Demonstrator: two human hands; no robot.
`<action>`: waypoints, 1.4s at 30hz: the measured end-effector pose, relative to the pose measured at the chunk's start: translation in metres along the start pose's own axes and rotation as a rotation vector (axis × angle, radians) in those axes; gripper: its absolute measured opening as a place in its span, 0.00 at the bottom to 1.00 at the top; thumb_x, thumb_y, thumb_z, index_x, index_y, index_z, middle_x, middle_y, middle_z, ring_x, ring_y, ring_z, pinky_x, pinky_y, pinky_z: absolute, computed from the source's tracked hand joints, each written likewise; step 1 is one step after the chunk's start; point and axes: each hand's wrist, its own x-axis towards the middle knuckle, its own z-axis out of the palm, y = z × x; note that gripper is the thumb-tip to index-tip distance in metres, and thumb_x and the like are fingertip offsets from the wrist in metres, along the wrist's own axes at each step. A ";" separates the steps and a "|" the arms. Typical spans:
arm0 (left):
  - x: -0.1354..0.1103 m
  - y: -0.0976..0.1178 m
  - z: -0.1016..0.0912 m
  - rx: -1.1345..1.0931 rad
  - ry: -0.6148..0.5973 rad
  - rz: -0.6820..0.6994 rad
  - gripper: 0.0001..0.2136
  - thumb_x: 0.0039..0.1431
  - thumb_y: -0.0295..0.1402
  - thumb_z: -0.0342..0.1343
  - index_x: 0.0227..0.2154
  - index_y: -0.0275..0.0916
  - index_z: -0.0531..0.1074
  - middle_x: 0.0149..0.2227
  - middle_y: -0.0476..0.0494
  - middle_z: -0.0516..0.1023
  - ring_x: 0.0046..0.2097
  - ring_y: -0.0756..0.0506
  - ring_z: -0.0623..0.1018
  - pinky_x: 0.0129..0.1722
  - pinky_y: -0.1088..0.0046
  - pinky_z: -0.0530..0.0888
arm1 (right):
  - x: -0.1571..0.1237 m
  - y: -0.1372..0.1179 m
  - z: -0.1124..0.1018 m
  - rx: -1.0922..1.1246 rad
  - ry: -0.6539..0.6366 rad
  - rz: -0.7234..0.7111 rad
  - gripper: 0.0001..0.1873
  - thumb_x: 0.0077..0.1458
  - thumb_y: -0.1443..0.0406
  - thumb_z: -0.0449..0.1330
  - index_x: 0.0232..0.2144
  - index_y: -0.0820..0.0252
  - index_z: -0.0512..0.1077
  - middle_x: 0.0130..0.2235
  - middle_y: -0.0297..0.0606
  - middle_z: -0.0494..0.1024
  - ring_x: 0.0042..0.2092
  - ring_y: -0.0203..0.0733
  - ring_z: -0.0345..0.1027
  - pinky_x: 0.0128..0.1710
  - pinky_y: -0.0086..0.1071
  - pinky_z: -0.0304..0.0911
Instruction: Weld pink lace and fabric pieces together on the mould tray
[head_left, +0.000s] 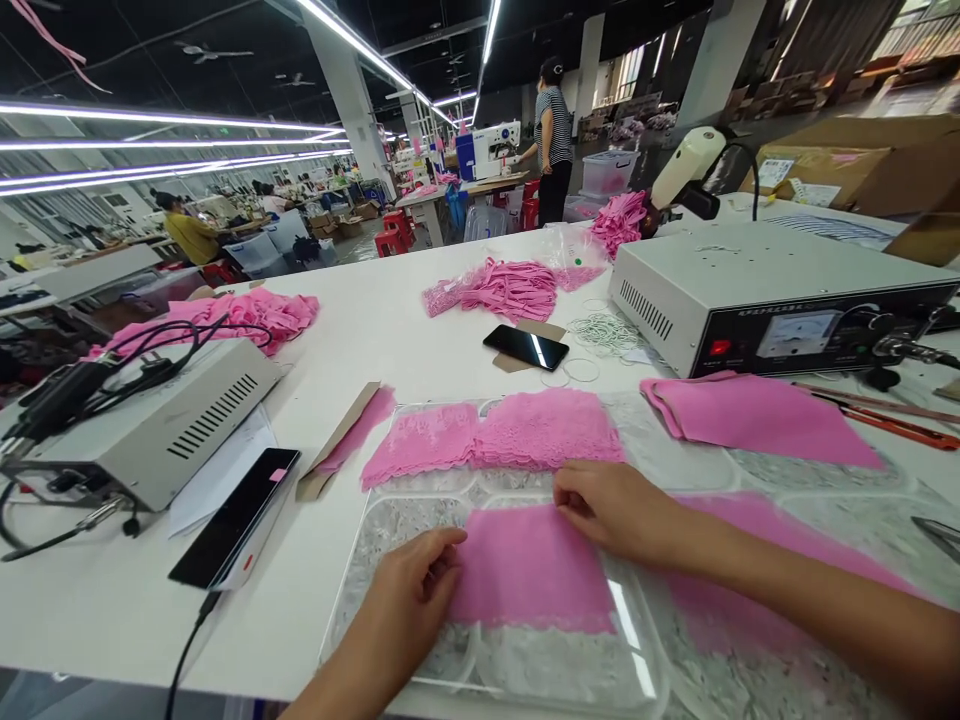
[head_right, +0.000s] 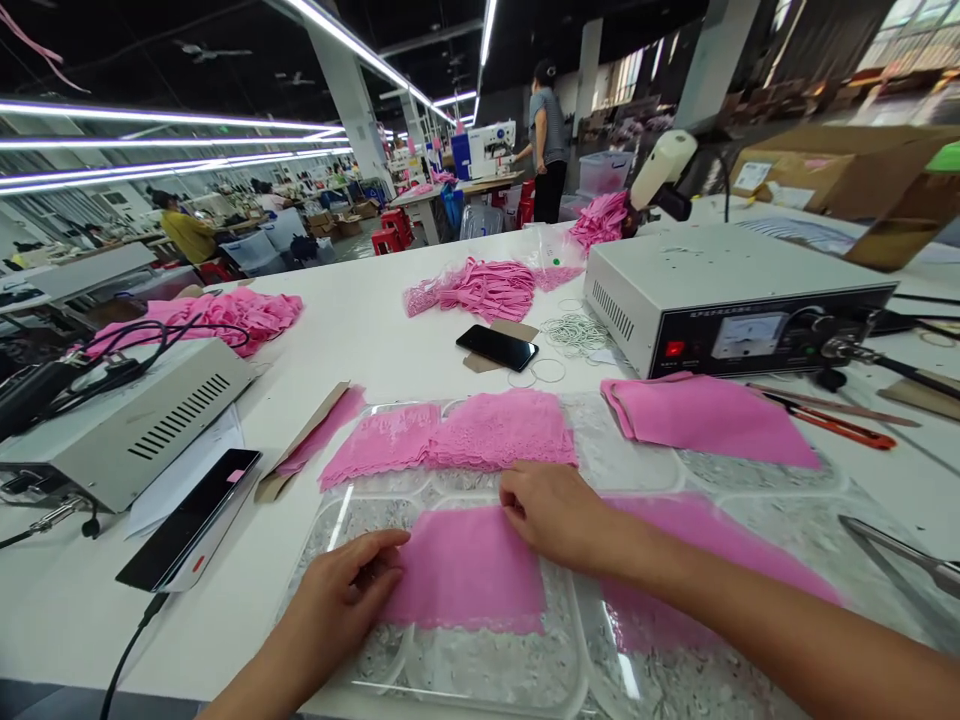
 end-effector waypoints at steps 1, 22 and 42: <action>-0.001 -0.002 0.000 0.028 0.015 0.028 0.12 0.58 0.30 0.50 0.42 0.41 0.75 0.33 0.46 0.79 0.32 0.47 0.78 0.32 0.74 0.74 | 0.000 0.000 0.001 0.005 0.009 0.002 0.09 0.49 0.77 0.54 0.25 0.59 0.69 0.28 0.33 0.74 0.27 0.37 0.65 0.26 0.29 0.54; 0.059 0.097 0.078 0.065 -0.134 0.857 0.09 0.66 0.26 0.48 0.35 0.38 0.74 0.37 0.44 0.76 0.36 0.46 0.76 0.35 0.71 0.76 | -0.186 0.092 -0.015 0.048 0.541 0.176 0.06 0.60 0.64 0.57 0.36 0.53 0.75 0.35 0.37 0.77 0.35 0.40 0.74 0.33 0.30 0.71; 0.066 0.107 0.097 -0.012 -0.275 0.665 0.07 0.61 0.23 0.54 0.32 0.39 0.75 0.36 0.46 0.75 0.37 0.47 0.76 0.36 0.74 0.75 | -0.210 0.105 -0.019 0.072 0.487 0.478 0.13 0.62 0.55 0.53 0.30 0.53 0.71 0.31 0.34 0.74 0.28 0.38 0.69 0.24 0.29 0.64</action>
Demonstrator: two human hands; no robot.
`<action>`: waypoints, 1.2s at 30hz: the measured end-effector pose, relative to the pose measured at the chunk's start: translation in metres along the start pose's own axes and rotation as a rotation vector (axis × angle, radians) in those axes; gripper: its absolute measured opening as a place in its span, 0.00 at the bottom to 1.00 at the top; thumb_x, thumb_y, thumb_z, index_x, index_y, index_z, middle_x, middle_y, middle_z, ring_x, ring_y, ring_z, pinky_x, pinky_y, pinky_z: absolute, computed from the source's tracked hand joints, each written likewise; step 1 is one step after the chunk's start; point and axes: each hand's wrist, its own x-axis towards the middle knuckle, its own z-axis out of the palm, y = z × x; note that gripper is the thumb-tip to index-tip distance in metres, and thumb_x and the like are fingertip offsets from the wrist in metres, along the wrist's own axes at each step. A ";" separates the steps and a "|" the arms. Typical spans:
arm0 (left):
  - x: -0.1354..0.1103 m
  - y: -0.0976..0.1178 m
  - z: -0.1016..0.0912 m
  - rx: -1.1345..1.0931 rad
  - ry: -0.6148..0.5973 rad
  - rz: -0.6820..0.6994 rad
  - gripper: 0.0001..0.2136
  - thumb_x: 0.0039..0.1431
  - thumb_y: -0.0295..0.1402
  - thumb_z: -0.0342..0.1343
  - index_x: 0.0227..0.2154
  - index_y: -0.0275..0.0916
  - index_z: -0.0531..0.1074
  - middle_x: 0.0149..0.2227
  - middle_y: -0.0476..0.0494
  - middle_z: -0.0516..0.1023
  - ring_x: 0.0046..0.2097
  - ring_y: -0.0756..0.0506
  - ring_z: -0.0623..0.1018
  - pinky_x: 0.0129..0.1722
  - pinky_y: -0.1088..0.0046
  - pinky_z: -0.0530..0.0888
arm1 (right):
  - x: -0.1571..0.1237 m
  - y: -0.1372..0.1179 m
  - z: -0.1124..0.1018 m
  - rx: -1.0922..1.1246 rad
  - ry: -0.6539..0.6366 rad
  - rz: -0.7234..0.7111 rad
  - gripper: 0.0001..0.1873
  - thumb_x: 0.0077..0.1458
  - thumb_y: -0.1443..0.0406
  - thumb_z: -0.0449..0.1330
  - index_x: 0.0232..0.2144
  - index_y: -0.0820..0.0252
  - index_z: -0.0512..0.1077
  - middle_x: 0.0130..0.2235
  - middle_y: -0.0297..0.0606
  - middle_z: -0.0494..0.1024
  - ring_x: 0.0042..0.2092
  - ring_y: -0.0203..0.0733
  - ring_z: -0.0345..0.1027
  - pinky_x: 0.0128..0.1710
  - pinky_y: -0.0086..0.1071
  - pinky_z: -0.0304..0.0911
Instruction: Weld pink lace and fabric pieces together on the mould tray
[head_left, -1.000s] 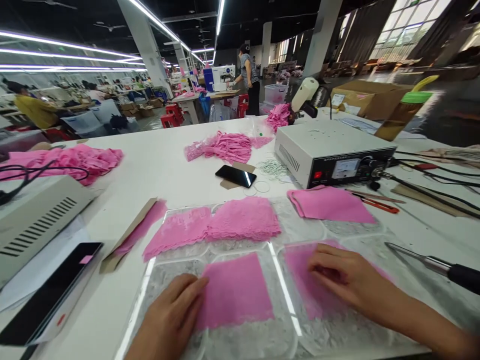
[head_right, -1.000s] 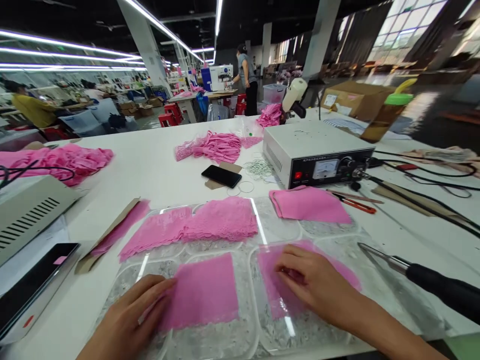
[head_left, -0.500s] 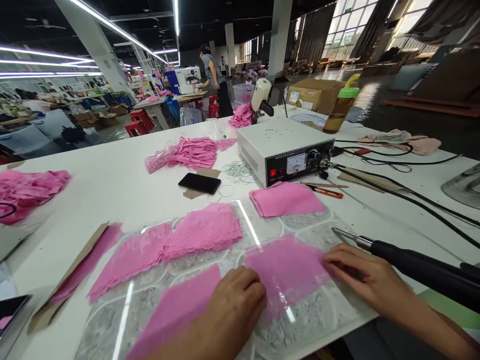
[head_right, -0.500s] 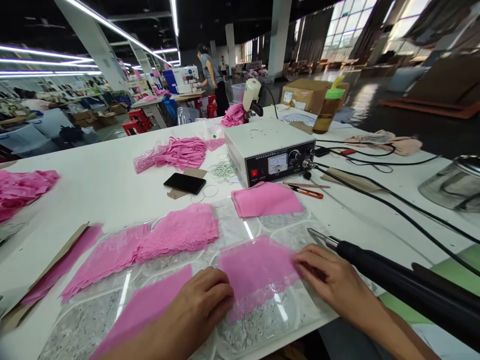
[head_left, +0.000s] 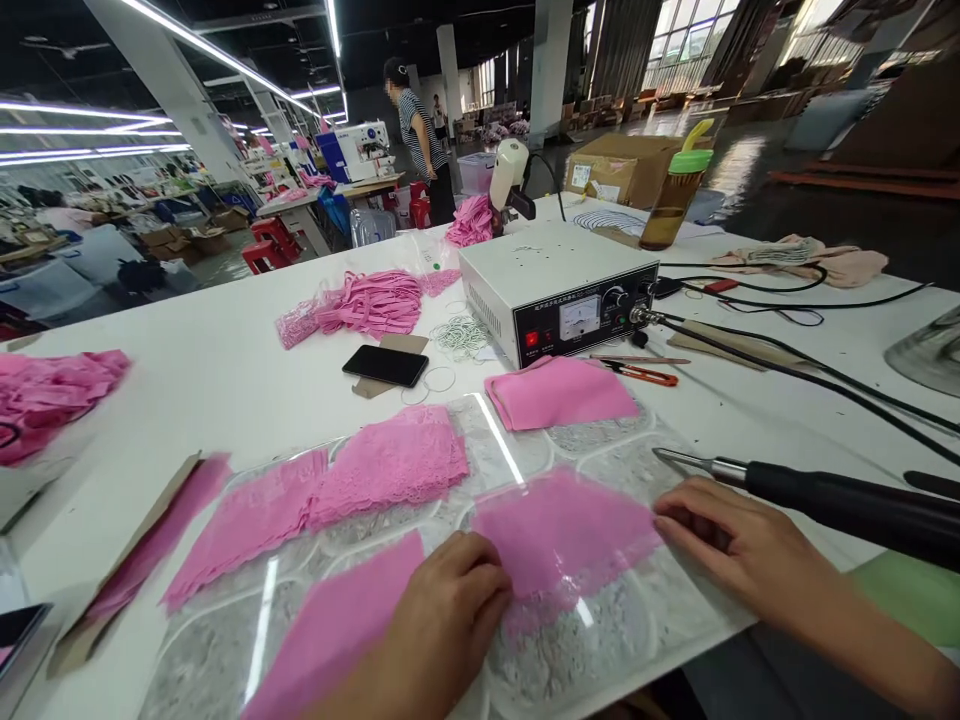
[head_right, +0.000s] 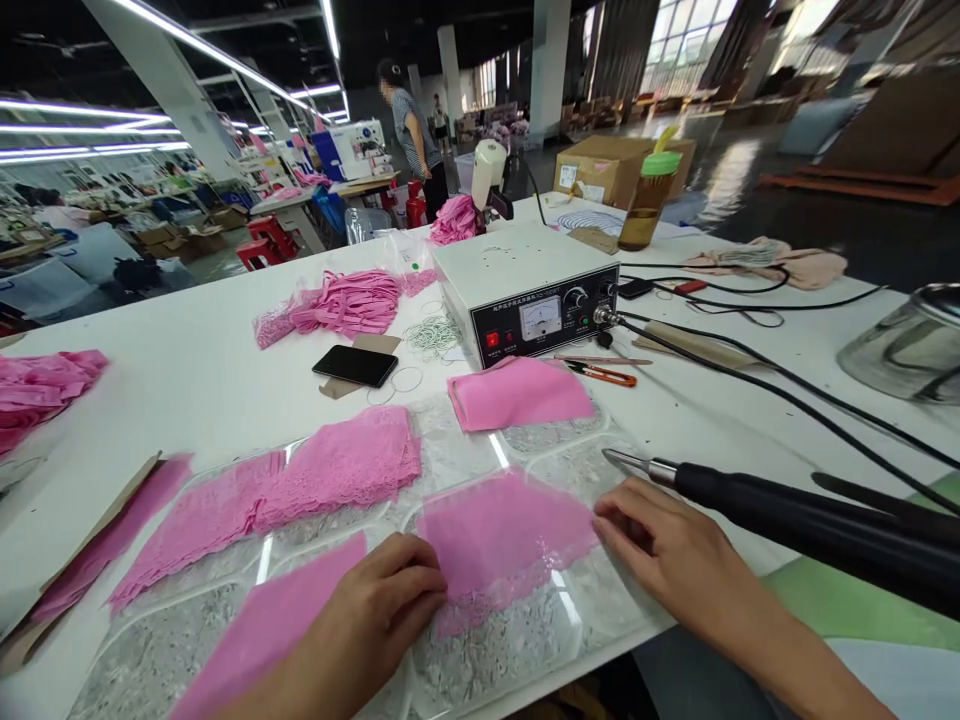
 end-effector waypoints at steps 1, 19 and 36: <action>0.000 0.002 -0.001 -0.010 -0.008 -0.022 0.07 0.60 0.23 0.55 0.32 0.39 0.76 0.36 0.46 0.76 0.37 0.47 0.76 0.36 0.75 0.75 | 0.001 -0.001 0.000 -0.016 -0.005 0.000 0.15 0.61 0.53 0.53 0.29 0.53 0.71 0.29 0.34 0.73 0.27 0.37 0.68 0.24 0.29 0.64; -0.008 0.019 -0.007 0.155 0.054 0.135 0.07 0.64 0.24 0.49 0.35 0.36 0.72 0.38 0.40 0.75 0.38 0.46 0.74 0.37 0.70 0.75 | 0.010 -0.003 0.004 -0.001 -0.063 0.056 0.13 0.55 0.57 0.52 0.21 0.53 0.66 0.22 0.32 0.70 0.20 0.36 0.63 0.18 0.29 0.59; -0.008 0.002 0.005 0.337 0.145 0.455 0.08 0.62 0.20 0.47 0.34 0.34 0.70 0.31 0.41 0.75 0.32 0.48 0.75 0.32 0.72 0.72 | 0.012 -0.012 0.006 -0.019 -0.027 0.057 0.10 0.54 0.63 0.53 0.22 0.55 0.64 0.23 0.32 0.69 0.23 0.37 0.62 0.21 0.31 0.55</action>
